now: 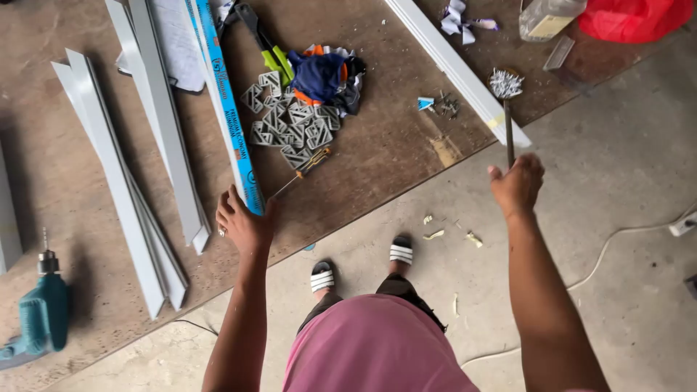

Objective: Assembling aluminum frames by cutting profiles and fitting corner connectors using hand tools

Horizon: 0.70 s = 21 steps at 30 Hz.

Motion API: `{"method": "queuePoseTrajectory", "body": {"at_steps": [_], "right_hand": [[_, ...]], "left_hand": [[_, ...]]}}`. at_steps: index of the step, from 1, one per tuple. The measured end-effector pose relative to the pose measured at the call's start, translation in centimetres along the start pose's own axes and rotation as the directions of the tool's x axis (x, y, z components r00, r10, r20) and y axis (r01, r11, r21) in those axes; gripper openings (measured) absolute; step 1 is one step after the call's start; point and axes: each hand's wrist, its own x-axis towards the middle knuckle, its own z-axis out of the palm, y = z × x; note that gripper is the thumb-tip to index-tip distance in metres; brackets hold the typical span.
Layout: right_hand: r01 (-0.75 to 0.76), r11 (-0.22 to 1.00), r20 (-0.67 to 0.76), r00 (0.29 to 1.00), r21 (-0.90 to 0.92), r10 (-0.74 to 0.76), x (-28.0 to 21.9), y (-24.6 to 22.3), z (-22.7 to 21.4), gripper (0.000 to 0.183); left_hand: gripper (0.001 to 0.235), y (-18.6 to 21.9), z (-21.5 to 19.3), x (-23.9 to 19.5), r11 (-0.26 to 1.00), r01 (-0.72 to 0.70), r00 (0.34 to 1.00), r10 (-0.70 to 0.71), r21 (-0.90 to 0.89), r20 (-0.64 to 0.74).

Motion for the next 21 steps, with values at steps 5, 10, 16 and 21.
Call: {"method": "queuePoseTrajectory", "body": {"at_steps": [5, 10, 16, 21], "right_hand": [[-0.064, 0.964, 0.138, 0.99, 0.258, 0.029, 11.5, 11.1, 10.2, 0.05], [-0.14, 0.849, 0.174, 0.983, 0.509, 0.058, 8.8, 7.3, 2.8, 0.048], [0.028, 0.711, 0.11, 0.983, 0.702, -0.148, -3.3, -4.8, -9.3, 0.05], [-0.074, 0.374, 0.213, 0.914, 0.925, -0.345, -0.5, -4.3, -12.9, 0.052]], "left_hand": [[0.043, 5.7, 5.6, -5.6, 0.927, -0.241, 0.97, 0.227, -0.286, -0.083], [0.037, 18.2, 12.5, -10.6, 0.739, 0.104, 0.853, 0.278, -0.666, 0.441], [0.116, 34.6, 12.4, -9.8, 0.088, 0.776, 0.539, 0.422, -0.625, 0.729], [0.04, 34.7, 17.4, -7.6, 0.062, 0.666, 0.738, 0.086, -0.743, 0.669]]}}
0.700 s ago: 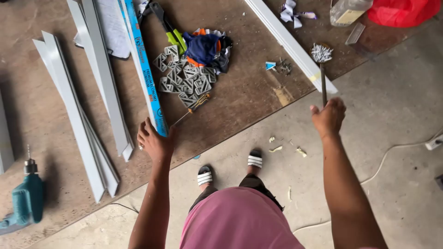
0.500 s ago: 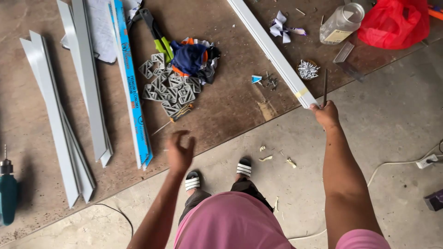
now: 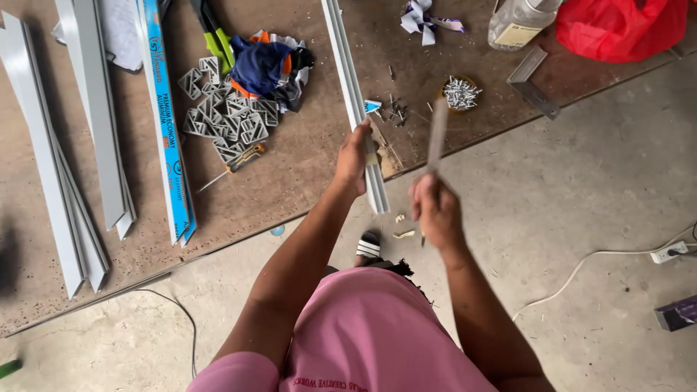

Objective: Assembling aluminum frames by cutting profiles and fitting corner connectors using hand tools

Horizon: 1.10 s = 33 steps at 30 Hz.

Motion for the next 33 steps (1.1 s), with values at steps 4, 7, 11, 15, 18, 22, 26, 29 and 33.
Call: {"method": "queuePoseTrajectory", "body": {"at_steps": [4, 7, 11, 15, 18, 22, 26, 29, 33], "right_hand": [[0.143, 0.972, -0.069, 0.985, -0.189, -0.158, 5.9, -0.7, -3.2, 0.039], [0.455, 0.876, -0.145, 0.867, -0.16, -0.477, 9.9, -3.7, -2.7, 0.029], [0.534, 0.843, -0.188, 0.836, 0.069, -0.515, 12.0, -7.2, 0.4, 0.024], [0.537, 0.841, -0.257, 0.805, -0.068, -0.535, 11.6, -9.2, 2.2, 0.025], [0.492, 0.861, -0.28, 0.815, -0.127, -0.507, 11.2, -9.3, 2.9, 0.027], [0.391, 0.889, -0.222, 0.869, -0.237, -0.441, 10.1, -8.4, 3.7, 0.033], [0.47, 0.851, -0.253, 0.816, -0.235, -0.52, 9.2, -7.5, 4.7, 0.03], [0.439, 0.872, -0.247, 0.84, -0.214, -0.484, 8.3, -6.5, 5.7, 0.031], [0.385, 0.915, -0.283, 0.87, -0.122, -0.403, 6.7, -6.3, 7.6, 0.037]], "left_hand": [[0.04, 0.1, 0.4, -4.0, 1.0, -0.019, 0.997, 0.019, -0.004, 0.076], [0.05, 0.5, 1.6, -6.0, 0.992, -0.129, 0.972, 0.126, 0.006, 0.198], [0.05, 3.0, 4.0, -9.7, 0.984, -0.169, 0.929, 0.177, -0.055, 0.324], [0.043, 4.9, 5.1, -11.6, 0.948, -0.303, 0.897, 0.251, 0.094, 0.363], [0.049, 5.9, 5.7, -12.0, 0.887, -0.459, 0.823, 0.401, 0.054, 0.401], [0.039, 5.8, 4.6, -10.2, 0.9, -0.436, 0.837, 0.407, -0.005, 0.366], [0.045, 5.0, 2.4, -8.1, 0.855, -0.48, 0.865, 0.423, 0.198, 0.269], [0.047, 5.3, 1.7, -8.6, 0.85, -0.466, 0.879, 0.413, 0.246, 0.237], [0.047, 7.1, 0.5, -9.5, 0.826, -0.464, 0.882, 0.397, 0.319, 0.253]]}}
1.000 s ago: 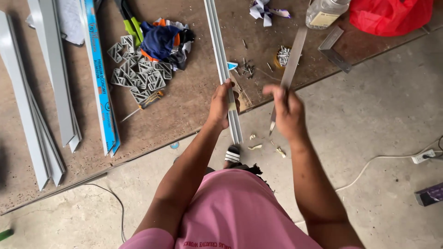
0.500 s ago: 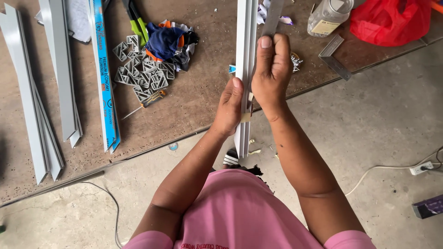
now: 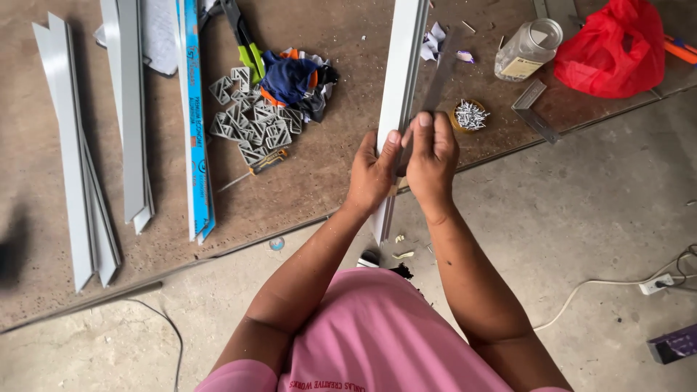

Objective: Assembling aluminum frames by cutting profiles and fitting corner connectors using hand tools

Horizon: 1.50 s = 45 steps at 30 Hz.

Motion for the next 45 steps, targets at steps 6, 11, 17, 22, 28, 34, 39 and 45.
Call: {"method": "queuePoseTrajectory", "body": {"at_steps": [6, 11, 17, 22, 28, 34, 39, 45], "right_hand": [[-0.142, 0.958, -0.281, 0.936, 0.248, 0.212, -4.7, -1.4, 1.5, 0.029], [-0.188, 0.941, -0.269, 0.926, 0.282, 0.266, -10.4, -4.2, 2.4, 0.028], [0.008, 0.991, -0.017, 1.0, 0.134, -0.006, -11.1, -7.6, 3.2, 0.031], [-0.029, 0.985, -0.049, 0.998, 0.168, 0.038, -13.9, -12.1, 6.5, 0.026], [-0.027, 0.982, -0.04, 0.999, 0.189, 0.035, -17.4, -12.6, 6.4, 0.017], [0.262, 0.853, -0.017, 0.953, -0.451, -0.302, -21.5, -14.0, 8.6, 0.012], [0.346, 0.855, -0.245, 0.855, -0.387, -0.457, -23.1, -10.2, 10.1, 0.007], [0.409, 0.773, -0.266, 0.773, -0.486, -0.576, -24.0, -7.6, 10.6, 0.013]], "left_hand": [[0.054, 3.1, -2.4, -1.1, 0.996, 0.007, 0.999, -0.012, 0.086, 0.052], [0.035, 6.8, -6.4, 4.6, 0.963, -0.175, 0.978, 0.147, -0.203, -0.147], [0.023, 9.3, -11.3, 1.8, 0.923, -0.284, 0.951, 0.306, -0.259, 0.047], [0.034, 10.3, -13.5, -2.1, 0.864, -0.241, 0.834, 0.417, -0.441, 0.361], [0.05, 12.4, -14.1, -5.4, 0.737, 0.002, 0.692, 0.487, -0.676, 0.533], [0.043, 13.4, -12.8, -6.4, 0.869, -0.351, 0.82, 0.465, -0.35, 0.332], [0.04, 13.2, -13.1, -5.3, 0.817, -0.222, 0.824, 0.45, -0.533, 0.345], [0.019, 16.8, -10.2, -6.7, 0.775, -0.288, 0.951, 0.303, -0.562, -0.068]]}}
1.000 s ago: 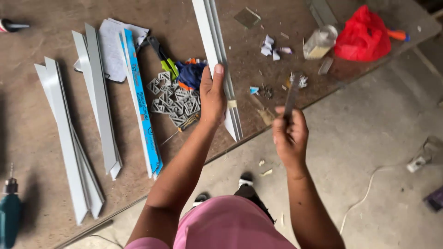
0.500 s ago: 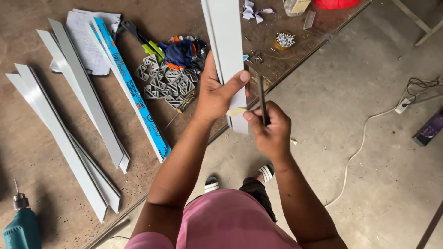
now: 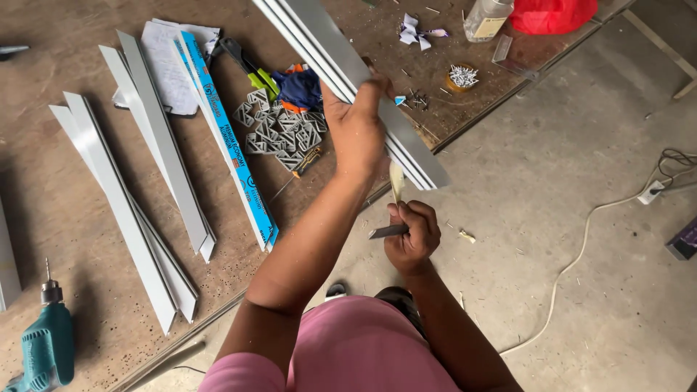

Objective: Assembling aluminum frames by cutting profiles and fitting corner connectors using hand tools

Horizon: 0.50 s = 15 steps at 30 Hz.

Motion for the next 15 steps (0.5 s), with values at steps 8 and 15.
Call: {"method": "queuePoseTrajectory", "body": {"at_steps": [8, 15], "right_hand": [[-0.242, 0.951, 0.224, 0.933, -0.195, 0.283, -9.3, 11.3, -7.2, 0.038], [-0.717, 0.381, 0.27, 0.27, -0.584, 0.924, -12.1, 15.0, -17.2, 0.023]], "left_hand": [[0.024, 4.8, -2.4, 4.8, 0.986, 0.126, 0.981, -0.14, 0.11, 0.137], [0.012, 9.8, -7.8, 3.2, 0.681, -0.05, 0.883, -0.312, 0.731, 0.351]]}}
